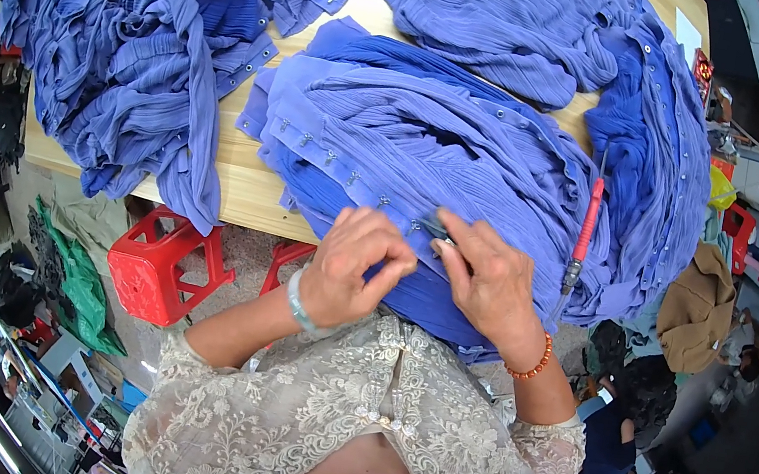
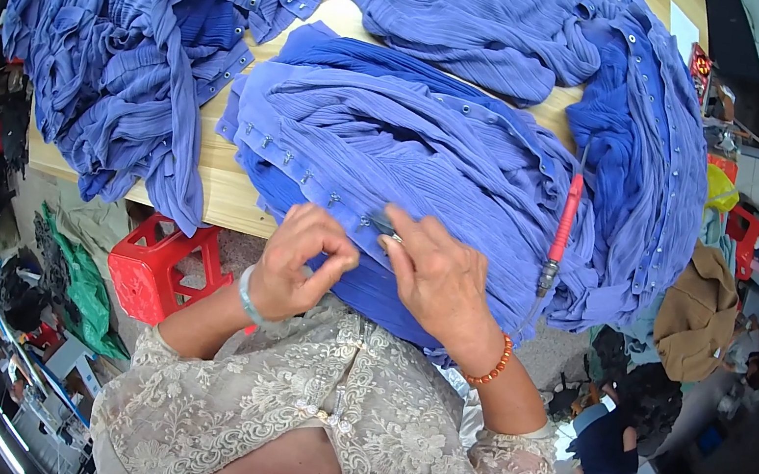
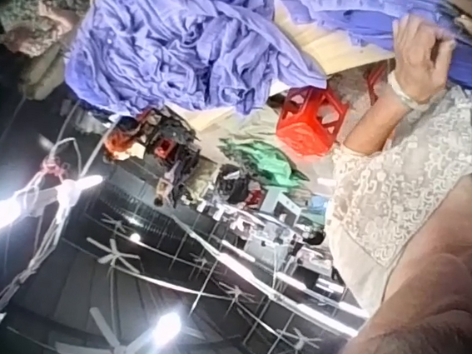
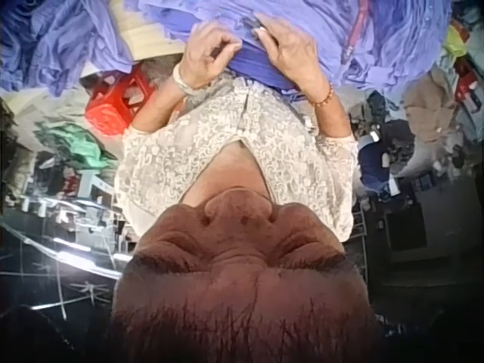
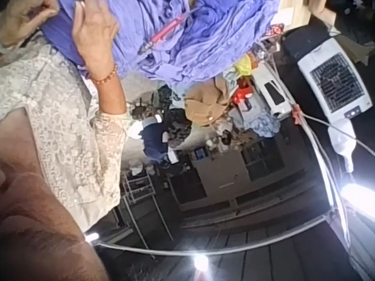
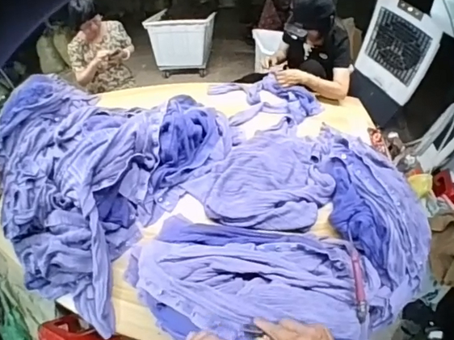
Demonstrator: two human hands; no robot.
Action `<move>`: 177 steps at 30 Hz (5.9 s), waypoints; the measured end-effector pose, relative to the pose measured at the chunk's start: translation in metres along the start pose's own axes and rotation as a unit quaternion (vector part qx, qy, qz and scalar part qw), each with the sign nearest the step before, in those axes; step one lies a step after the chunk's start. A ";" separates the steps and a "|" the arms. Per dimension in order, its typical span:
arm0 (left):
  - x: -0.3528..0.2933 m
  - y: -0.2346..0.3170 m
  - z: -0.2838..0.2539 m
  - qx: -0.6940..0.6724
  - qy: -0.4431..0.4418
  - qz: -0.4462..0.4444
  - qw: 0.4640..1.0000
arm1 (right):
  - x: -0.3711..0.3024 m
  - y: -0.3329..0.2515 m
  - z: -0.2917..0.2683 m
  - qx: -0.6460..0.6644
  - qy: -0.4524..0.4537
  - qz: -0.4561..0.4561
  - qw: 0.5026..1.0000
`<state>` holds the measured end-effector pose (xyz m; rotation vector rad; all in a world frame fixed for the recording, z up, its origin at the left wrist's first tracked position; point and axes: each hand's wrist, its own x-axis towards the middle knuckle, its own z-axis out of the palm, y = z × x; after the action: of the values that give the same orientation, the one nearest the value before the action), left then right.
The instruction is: Trimming loose threads and separating purple pleated garments using scissors and nippers.
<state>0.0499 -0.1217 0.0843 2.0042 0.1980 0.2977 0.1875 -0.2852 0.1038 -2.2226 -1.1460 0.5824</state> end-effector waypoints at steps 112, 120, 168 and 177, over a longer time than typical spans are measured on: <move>0.003 -0.048 -0.038 0.118 0.064 0.053 0.989 | 0.033 -0.037 0.016 -0.094 -0.028 -0.021 0.995; -0.049 -0.079 -0.085 0.295 0.091 -0.103 0.946 | 0.029 -0.026 0.007 -0.076 0.039 0.032 0.996; -0.012 -0.070 -0.057 0.001 0.100 -0.068 0.993 | 0.050 -0.023 0.009 -0.086 -0.038 -0.041 0.995; -0.006 -0.065 -0.047 -0.116 0.101 -0.085 0.985 | 0.069 -0.037 0.021 -0.085 -0.095 -0.082 0.988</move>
<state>0.0294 -0.0549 0.0447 1.7149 0.4400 0.3971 0.1899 -0.2044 0.1049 -2.2218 -1.5102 0.6595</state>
